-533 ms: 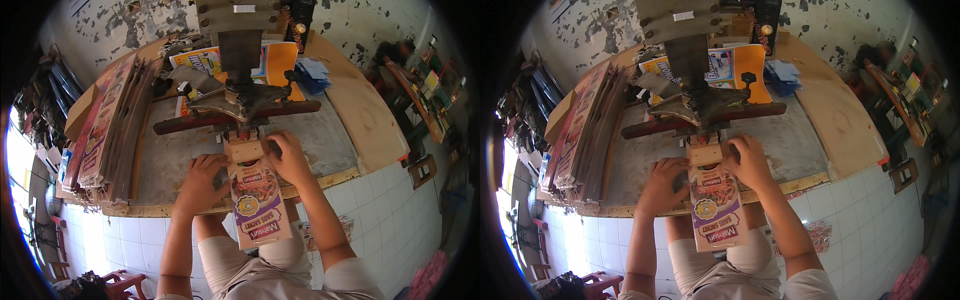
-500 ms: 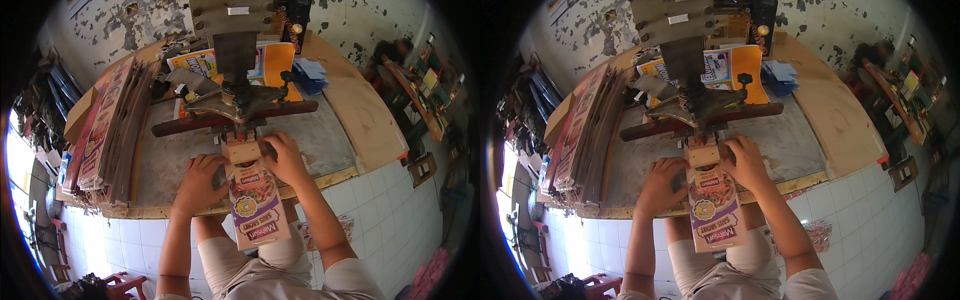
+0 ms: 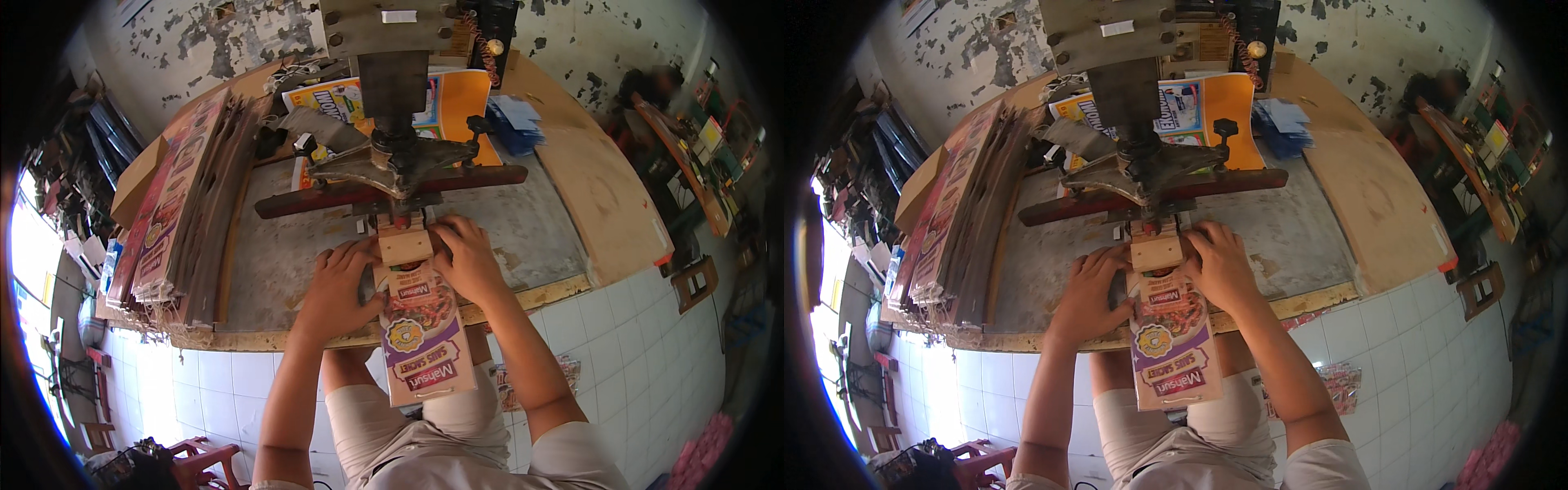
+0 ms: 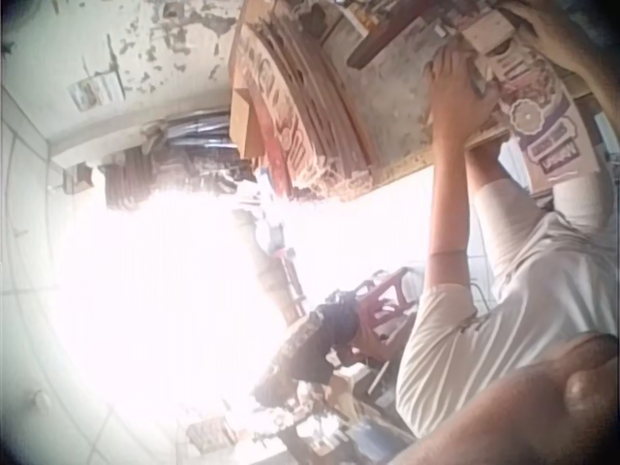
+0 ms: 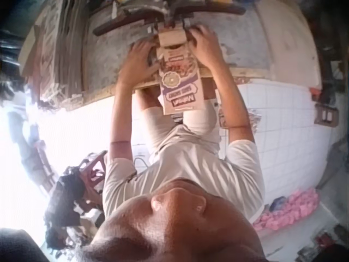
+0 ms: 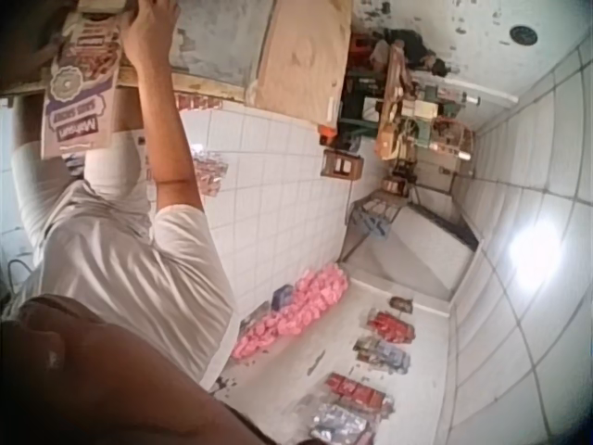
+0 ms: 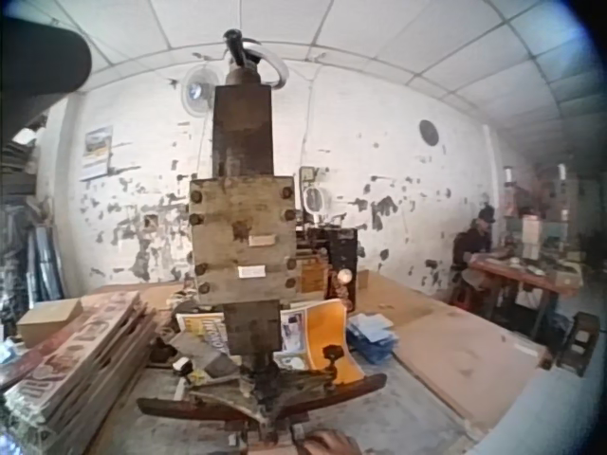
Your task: The person positions cardboard packaging strips onto a jig, aligns them with a stencil, and uses a manual press tool to apply labels or stamps to the packaging.
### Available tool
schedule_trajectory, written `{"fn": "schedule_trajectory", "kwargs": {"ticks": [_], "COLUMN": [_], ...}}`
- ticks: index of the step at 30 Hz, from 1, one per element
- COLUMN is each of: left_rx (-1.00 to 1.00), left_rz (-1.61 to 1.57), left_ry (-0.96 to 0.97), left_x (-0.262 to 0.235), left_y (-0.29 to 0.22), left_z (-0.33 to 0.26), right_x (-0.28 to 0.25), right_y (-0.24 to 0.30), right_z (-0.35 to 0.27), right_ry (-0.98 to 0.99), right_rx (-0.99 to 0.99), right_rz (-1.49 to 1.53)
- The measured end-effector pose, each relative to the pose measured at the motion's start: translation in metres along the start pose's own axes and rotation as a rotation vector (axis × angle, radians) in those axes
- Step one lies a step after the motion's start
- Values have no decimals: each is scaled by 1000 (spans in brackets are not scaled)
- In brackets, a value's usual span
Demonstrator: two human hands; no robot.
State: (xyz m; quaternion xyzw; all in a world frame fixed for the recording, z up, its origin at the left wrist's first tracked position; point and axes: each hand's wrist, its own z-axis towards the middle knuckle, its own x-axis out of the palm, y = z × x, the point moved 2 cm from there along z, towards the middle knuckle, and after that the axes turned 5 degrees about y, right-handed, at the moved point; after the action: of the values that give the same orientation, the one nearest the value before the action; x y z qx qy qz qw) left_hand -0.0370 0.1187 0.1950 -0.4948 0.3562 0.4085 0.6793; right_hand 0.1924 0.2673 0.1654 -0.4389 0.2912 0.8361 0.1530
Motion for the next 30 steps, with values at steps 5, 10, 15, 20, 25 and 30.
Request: {"fn": "schedule_trajectory", "kwargs": {"ticks": [5, 10, 15, 20, 25, 30], "left_rx": [15, 43, 40, 31, 30, 69], "left_rz": [-33, -36, -42, -31, -31, -8], "left_ry": [-13, -32, -34, -44, -57, -60], "left_x": [6, 8, 10, 11, 13, 13], "left_y": [1, 5, 6, 6, 6, 9], "left_z": [2, 1, 1, -1, -2, -2], "right_x": [0, -1, -1, -1, 0, -1], "right_y": [-3, -1, -3, -2, -3, -3], "right_z": [-2, -1, -2, 0, -1, -1], "right_ry": [3, 15, 28, 37, 56, 54], "right_rx": [9, 15, 9, -3, 20, 16], "right_rz": [-11, -3, -27, -21, -8, -21]}}
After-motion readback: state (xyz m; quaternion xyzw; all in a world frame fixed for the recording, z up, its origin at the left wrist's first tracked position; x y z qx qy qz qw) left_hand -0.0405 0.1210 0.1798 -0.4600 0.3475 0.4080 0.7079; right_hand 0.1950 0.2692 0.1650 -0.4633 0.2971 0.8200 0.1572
